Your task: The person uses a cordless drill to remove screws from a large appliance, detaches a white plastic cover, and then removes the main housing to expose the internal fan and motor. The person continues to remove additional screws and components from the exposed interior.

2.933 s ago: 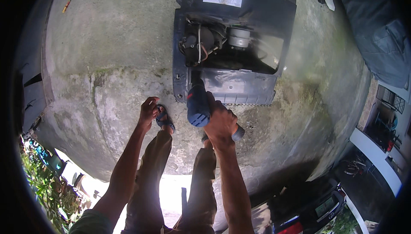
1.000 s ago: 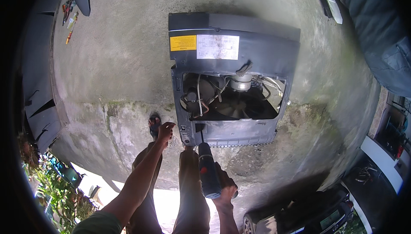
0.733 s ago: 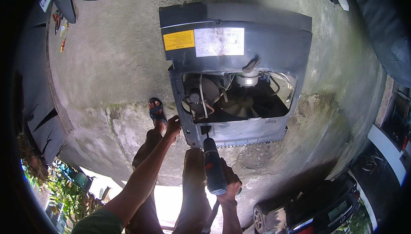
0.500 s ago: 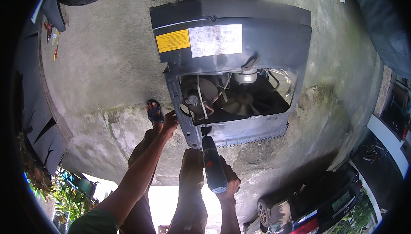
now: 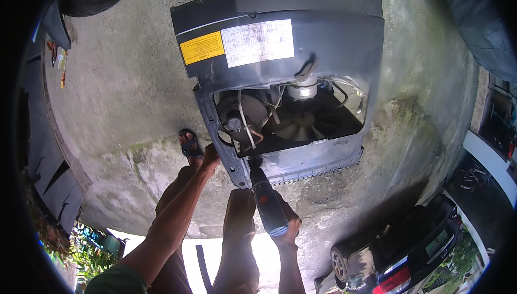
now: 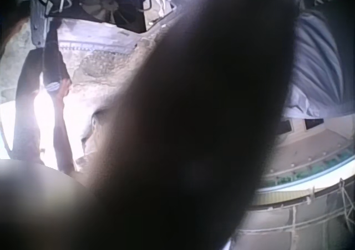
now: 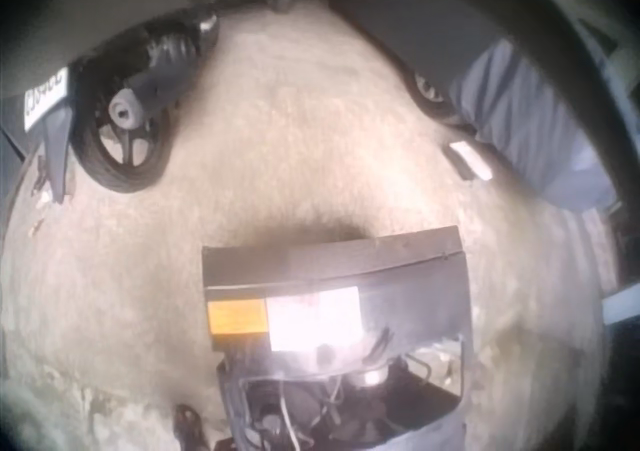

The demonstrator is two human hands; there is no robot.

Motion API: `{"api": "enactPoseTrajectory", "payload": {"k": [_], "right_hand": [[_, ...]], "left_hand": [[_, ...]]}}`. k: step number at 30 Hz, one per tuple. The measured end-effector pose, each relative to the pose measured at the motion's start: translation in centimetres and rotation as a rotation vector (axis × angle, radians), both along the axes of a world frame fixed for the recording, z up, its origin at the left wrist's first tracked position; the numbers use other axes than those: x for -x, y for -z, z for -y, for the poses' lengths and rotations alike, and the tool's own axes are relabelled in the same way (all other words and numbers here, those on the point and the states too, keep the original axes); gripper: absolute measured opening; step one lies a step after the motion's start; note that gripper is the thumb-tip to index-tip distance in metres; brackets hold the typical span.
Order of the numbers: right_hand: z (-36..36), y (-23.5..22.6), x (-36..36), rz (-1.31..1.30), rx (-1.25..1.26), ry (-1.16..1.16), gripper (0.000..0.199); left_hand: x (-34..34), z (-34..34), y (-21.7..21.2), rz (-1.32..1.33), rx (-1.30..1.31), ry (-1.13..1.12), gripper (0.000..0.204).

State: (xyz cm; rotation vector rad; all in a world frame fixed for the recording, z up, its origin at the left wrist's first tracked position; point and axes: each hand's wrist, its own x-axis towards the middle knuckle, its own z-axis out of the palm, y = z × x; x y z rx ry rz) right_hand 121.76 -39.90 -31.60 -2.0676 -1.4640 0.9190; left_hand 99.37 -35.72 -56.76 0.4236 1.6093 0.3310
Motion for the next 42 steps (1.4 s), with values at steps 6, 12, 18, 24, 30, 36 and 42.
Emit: {"api": "enactPoseTrajectory", "payload": {"k": [6,12,18,24,30,36,42], "right_hand": [[0.1,1.1,-1.1,-0.131,0.249,0.015,0.046],[0.2,0.6,-1.6,-0.128,0.184,-0.016,0.044],[0.7,-1.3,-2.2,-0.089,0.183,-0.056,0.044],[1.2,-5.0,-2.4,-0.07,0.211,-0.038,0.043],[1.8,-9.6,-3.1,-0.062,0.337,0.005,0.045],[0.4,-12.3,-3.6,-0.043,0.285,-0.025,0.046],[-1.3,-13.8,-3.5,-0.065,0.241,-0.049,0.048]], "left_hand": [[-0.6,-0.1,-0.5,0.031,0.107,-0.062,0.032],[-0.7,-0.5,-0.7,0.056,0.091,-0.114,0.028],[-0.6,-0.6,-0.7,0.088,0.051,-0.179,0.02],[-0.2,-0.4,-3.8,0.063,0.095,-0.487,0.019],[-0.5,2.0,-11.9,0.003,0.09,-0.676,0.034],[-5.6,3.6,-17.8,0.147,0.124,-0.569,0.044],[-8.9,0.6,-17.3,0.734,0.274,-0.775,0.049]]}}
